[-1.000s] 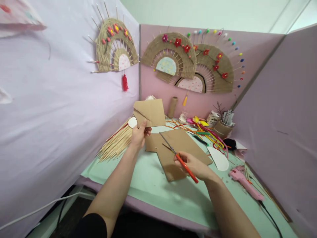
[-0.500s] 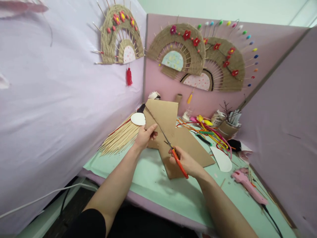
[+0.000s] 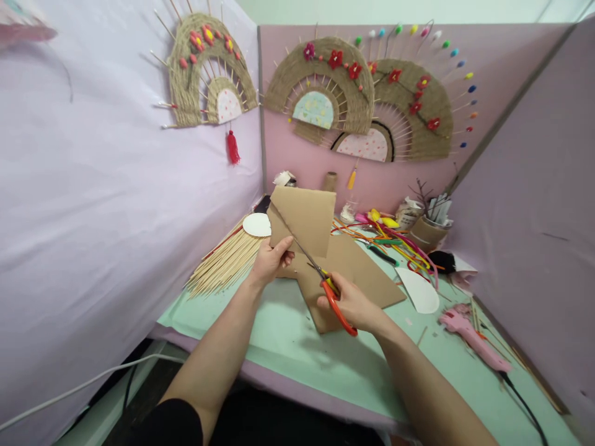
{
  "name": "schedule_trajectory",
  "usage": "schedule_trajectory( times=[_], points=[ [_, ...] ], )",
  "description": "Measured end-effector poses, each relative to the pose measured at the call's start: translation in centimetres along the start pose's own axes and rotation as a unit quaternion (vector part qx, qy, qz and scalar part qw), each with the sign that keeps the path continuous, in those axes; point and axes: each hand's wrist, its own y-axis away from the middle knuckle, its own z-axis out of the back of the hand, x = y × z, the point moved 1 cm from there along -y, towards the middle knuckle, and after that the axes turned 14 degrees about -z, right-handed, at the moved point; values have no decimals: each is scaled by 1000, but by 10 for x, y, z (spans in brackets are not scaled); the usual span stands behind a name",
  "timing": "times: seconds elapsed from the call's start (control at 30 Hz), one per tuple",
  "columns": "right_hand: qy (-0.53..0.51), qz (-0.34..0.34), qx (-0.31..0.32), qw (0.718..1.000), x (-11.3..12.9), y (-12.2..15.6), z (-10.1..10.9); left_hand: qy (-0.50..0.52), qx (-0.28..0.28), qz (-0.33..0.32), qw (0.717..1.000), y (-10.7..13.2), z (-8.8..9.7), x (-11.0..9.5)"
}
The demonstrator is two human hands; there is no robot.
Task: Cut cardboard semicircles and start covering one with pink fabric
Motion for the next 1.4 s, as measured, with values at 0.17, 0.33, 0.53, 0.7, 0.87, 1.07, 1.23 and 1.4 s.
schedule_trajectory(
  times=[0.17,0.33,0.53,0.7,0.87,1.07,1.23,1.4],
  points=[
    [2,-13,-29,999,1,3,-2,-11,13,4,1000,1,1,-2],
    [-8,-3,-35,999,1,5,-3,-13,19,4,1000,2,-2,-4],
    [-62,4,7,998,-2,6,0,-10,-2,32,999,4,-9,-4],
    [-123,-1,30,992,-5,5,-3,-27,43,65,997,8,-13,0],
    [-169,-23,68,983,-8,7,-6,-18,76,95,992,13,-16,-2],
    [-221,-21,127,967,-17,5,-8,-14,75,107,991,15,-21,-10],
    [-236,-15,143,961,-17,7,-7,-14,84,82,993,15,-21,-8],
    [-242,-21,151,958,-12,10,-7,-19,97,66,993,15,-20,-6]
  ],
)
